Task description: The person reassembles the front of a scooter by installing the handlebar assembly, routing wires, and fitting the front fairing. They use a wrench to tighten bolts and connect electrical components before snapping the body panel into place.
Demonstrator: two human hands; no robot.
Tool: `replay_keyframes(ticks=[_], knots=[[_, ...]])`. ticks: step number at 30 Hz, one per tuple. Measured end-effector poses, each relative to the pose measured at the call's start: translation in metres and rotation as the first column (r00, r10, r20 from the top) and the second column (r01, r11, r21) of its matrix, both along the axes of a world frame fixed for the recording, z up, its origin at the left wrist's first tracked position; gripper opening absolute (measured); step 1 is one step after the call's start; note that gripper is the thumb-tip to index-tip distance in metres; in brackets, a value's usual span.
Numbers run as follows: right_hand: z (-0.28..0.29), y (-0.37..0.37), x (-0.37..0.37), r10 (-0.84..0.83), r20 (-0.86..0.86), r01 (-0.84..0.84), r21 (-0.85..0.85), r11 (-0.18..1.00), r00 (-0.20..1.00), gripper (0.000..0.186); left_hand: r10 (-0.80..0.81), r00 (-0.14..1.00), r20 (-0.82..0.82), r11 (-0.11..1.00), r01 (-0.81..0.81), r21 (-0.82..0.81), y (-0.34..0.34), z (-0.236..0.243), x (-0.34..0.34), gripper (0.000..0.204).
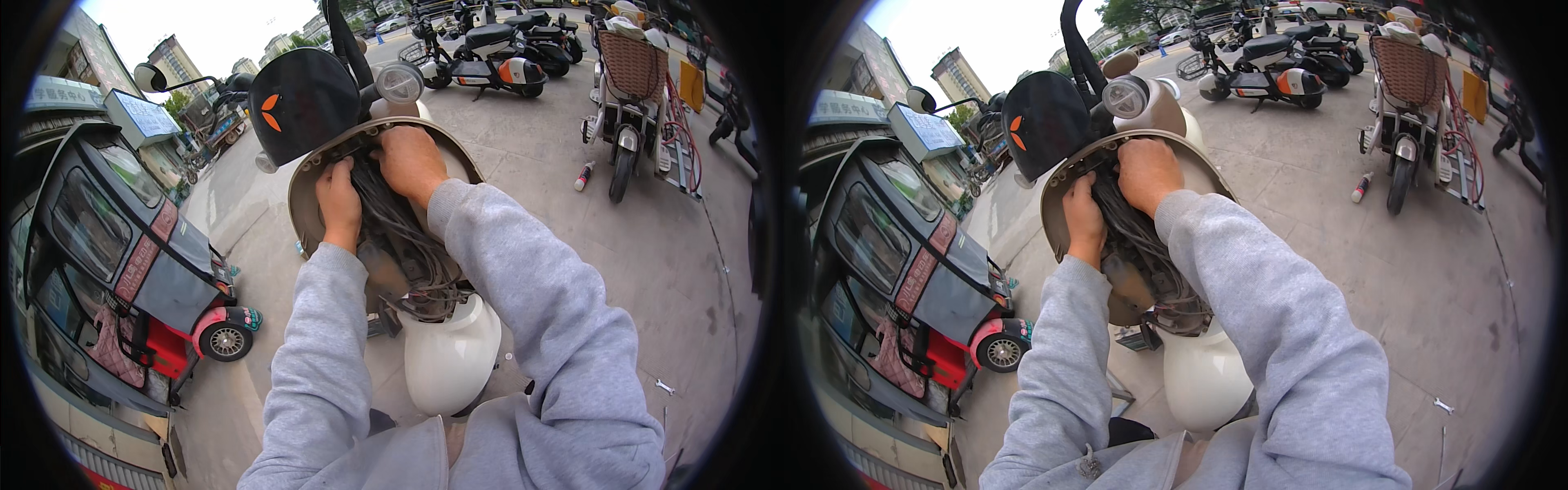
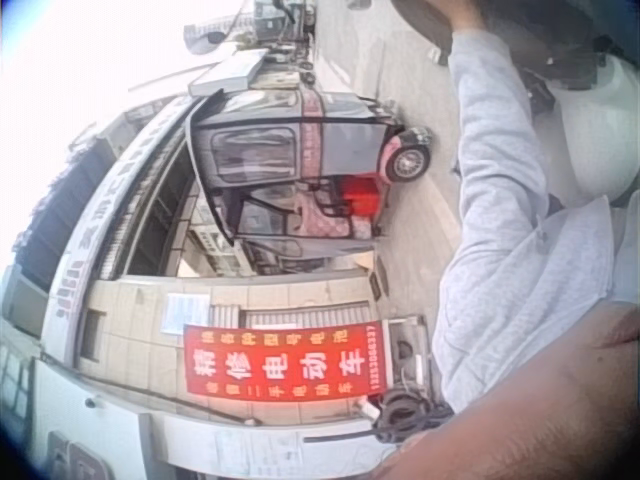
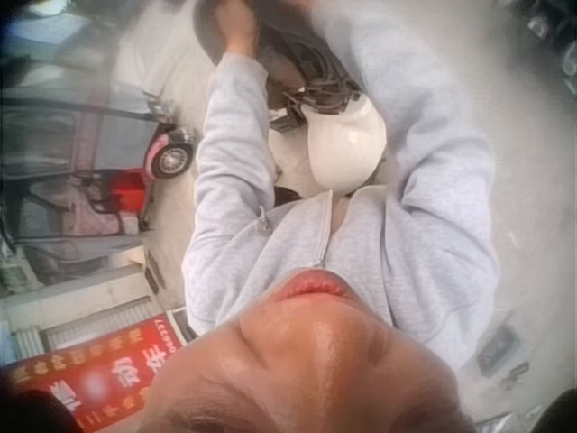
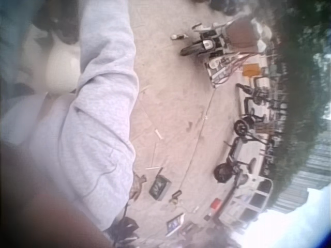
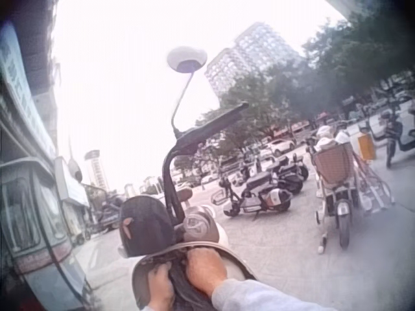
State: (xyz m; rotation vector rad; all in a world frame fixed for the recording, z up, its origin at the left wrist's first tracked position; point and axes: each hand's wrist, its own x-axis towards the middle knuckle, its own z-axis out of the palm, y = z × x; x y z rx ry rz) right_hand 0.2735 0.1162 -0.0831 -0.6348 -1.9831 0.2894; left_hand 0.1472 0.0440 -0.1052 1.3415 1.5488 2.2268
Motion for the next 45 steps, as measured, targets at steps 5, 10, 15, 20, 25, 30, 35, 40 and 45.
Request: replay_keyframes(ticks=[5,10,15,20,25,30,35,40,45], knots=[[0.000,-0.002,0.002,-0.041,-0.006,0.041,0.179,0.983,0.999,0.016,-0.007,1.000,-0.008,1.000,0.007,0.002,0.000,-0.001,0.001,0.030],[0.006,0.002,0.004,-0.007,0.056,0.008,-0.023,1.000,0.998,0.016,-0.038,0.999,0.004,0.999,0.038,0.002,0.000,0.000,-0.001,0.031],[0.001,-0.005,0.006,-0.115,0.049,0.104,0.189,0.977,0.992,0.018,-0.005,1.000,0.027,1.000,0.005,0.003,0.000,0.000,0.002,0.033],[0.003,-0.007,0.010,-0.088,0.013,0.087,0.069,0.994,0.996,0.019,0.166,0.980,-0.107,0.980,-0.176,-0.092,-0.005,0.005,0.008,0.034],[0.009,-0.006,0.013,-0.047,0.078,0.048,-0.006,0.999,0.996,0.022,-0.174,0.978,0.114,0.982,0.181,-0.055,-0.015,0.008,0.008,0.035],[0.010,-0.005,0.013,-0.043,0.112,0.044,-0.004,0.999,0.993,0.021,-0.279,0.950,0.140,0.960,0.281,0.007,-0.016,0.000,0.006,0.039],[0.008,-0.004,0.014,-0.061,0.130,0.062,-0.004,0.998,0.990,0.021,-0.175,0.984,0.029,0.971,0.177,-0.161,-0.027,0.008,0.012,0.041],[0.008,-0.008,0.017,-0.047,0.105,0.036,0.103,0.994,0.993,0.021,0.108,0.986,-0.126,0.992,-0.098,0.084,-0.086,0.027,0.000,0.036],[0.008,-0.021,0.024,-0.054,0.179,0.000,0.287,0.958,0.982,0.044,0.392,0.917,-0.078,0.908,-0.371,0.194,-0.090,0.068,-0.086,0.033]])
